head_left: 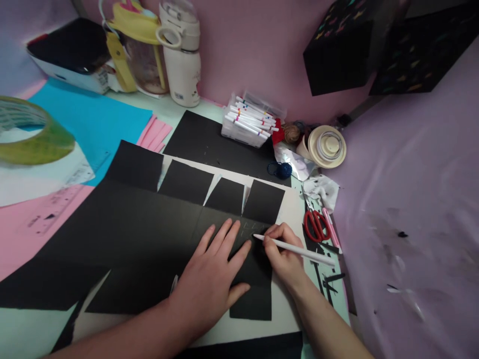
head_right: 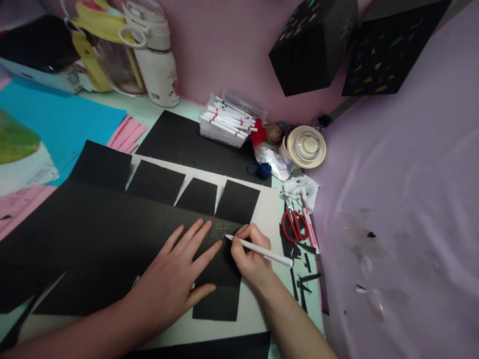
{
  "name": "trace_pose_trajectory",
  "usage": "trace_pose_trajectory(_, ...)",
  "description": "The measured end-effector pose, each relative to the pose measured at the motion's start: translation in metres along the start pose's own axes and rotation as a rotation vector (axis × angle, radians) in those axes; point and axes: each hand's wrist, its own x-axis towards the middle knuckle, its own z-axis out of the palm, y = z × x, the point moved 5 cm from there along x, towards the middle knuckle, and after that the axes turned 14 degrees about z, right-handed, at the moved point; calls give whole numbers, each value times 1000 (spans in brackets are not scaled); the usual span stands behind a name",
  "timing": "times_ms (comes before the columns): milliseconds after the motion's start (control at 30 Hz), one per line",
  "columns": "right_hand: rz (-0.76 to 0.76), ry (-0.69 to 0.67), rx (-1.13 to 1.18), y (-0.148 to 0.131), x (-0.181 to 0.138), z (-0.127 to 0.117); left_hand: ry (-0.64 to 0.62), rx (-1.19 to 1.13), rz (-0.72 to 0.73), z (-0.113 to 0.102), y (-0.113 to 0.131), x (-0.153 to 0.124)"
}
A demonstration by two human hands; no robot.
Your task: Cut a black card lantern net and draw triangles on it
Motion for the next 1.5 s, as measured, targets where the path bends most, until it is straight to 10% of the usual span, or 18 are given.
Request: trace_pose_trajectory(1500,7,54,-60,-1,3,-1,-47,46,15,2,0,0)
